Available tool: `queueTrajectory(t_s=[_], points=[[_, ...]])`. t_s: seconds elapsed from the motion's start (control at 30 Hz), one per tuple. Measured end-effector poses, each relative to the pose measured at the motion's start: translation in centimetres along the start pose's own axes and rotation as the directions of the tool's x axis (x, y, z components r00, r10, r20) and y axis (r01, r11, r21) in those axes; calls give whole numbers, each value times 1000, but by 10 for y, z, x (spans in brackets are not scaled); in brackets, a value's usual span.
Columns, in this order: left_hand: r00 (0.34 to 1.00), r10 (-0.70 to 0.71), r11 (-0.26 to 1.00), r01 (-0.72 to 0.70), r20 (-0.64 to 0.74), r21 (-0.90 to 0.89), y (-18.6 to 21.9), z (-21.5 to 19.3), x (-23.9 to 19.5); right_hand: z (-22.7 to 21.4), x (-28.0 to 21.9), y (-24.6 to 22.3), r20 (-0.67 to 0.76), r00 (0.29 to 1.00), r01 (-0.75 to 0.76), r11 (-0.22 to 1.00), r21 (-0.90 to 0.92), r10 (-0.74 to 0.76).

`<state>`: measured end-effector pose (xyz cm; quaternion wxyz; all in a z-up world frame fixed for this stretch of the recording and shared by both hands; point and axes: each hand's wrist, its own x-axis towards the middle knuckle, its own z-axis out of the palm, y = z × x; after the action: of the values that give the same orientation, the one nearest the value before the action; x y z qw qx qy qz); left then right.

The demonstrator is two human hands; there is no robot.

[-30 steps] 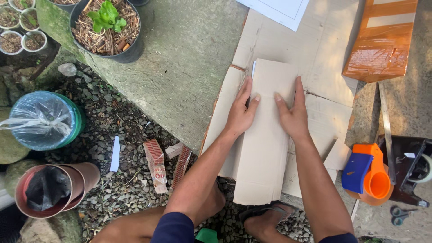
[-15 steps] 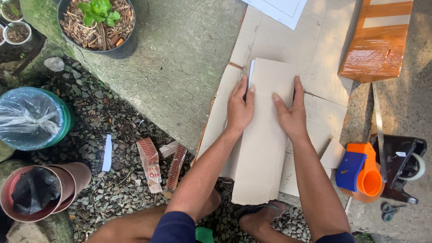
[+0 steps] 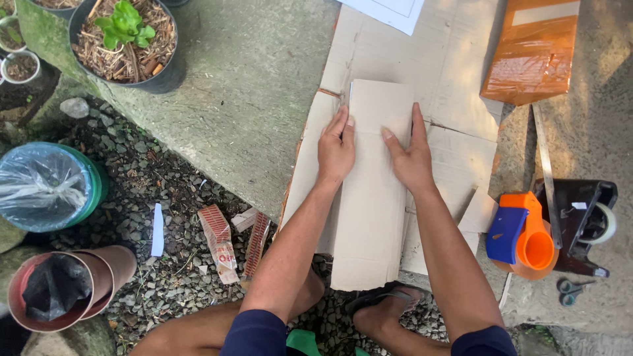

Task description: The person assembles a long cardboard box by folding flaps, cutting edges with a utility knife, and securing the seam with a tape dispenser. The person places two white plastic cups inside the finished box.

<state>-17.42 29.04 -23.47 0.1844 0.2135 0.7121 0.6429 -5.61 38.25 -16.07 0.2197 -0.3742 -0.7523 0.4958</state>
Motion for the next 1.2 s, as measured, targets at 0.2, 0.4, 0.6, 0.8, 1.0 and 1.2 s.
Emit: queueTrajectory(t_s=[0.2,0.4,0.6,0.8,1.0,1.2], points=[[999,35,999,-35,7,42,8,-3,1,-1,-1,4,-12,1000,-25,999,-22,25],[928,361,822,-363,92,439,49,-15,-16,-2,1,12,-36,999,-19,999,-39,17],[839,362,665,-537,405,519,81,-8,-53,-6,5,32,-9,1000,1,1000,20,-1],[774,374,513,-632,511,581,73,-6,-53,-33,-42,54,-52,996,-66,982,176,76],[668,354,467,-733,655,495,74,-4,-52,-39,-164,48,-86,990,106,992,-65,-112],[667,308,526,-714,678,462,95,0,-65,-40,-198,37,-125,970,191,970,-152,-210]])
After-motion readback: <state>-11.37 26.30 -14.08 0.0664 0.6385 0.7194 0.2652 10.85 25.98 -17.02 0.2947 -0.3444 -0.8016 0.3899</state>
